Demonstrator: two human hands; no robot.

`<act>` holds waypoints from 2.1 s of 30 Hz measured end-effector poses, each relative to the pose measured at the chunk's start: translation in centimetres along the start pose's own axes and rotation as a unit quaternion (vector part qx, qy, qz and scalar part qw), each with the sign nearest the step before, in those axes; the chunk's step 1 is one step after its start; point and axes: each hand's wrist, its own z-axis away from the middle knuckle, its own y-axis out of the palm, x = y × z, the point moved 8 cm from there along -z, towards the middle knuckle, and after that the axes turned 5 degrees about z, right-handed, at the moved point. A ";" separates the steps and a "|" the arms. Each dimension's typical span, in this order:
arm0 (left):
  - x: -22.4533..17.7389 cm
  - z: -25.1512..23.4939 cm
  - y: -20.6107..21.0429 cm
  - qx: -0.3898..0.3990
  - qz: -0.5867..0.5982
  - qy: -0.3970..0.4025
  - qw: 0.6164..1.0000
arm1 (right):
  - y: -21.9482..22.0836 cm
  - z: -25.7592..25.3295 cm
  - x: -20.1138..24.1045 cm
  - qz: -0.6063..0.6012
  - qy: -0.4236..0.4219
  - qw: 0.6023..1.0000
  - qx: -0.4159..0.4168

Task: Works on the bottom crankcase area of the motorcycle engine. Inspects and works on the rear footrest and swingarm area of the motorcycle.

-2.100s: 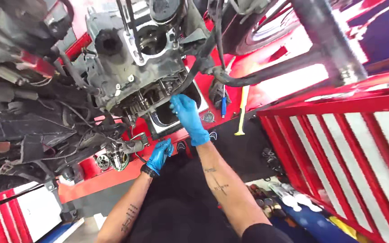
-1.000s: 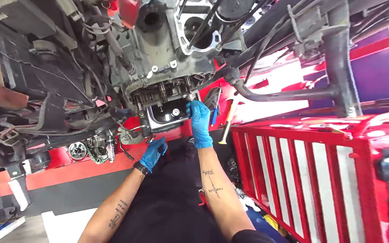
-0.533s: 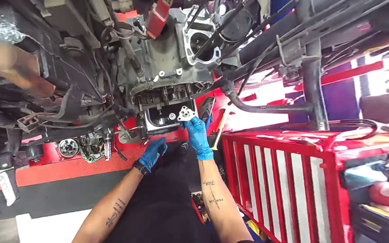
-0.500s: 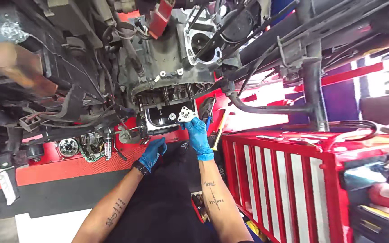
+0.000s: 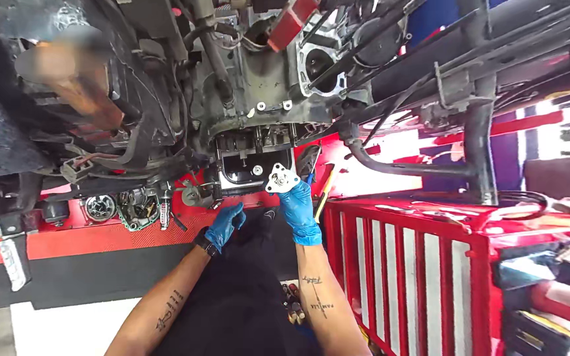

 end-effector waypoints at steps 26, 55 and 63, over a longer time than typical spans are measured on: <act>10.8 12.2 -9.6 -0.230 0.216 0.055 0.947 | 14.3 2.3 4.3 -0.057 0.030 0.940 0.334; -2.0 9.6 -41.0 -0.375 0.027 0.080 0.923 | 31.3 9.6 -24.1 0.381 0.217 0.819 0.370; -4.1 9.0 -43.3 -0.338 -0.023 0.032 0.940 | 38.3 6.5 -29.7 0.537 0.233 0.701 0.407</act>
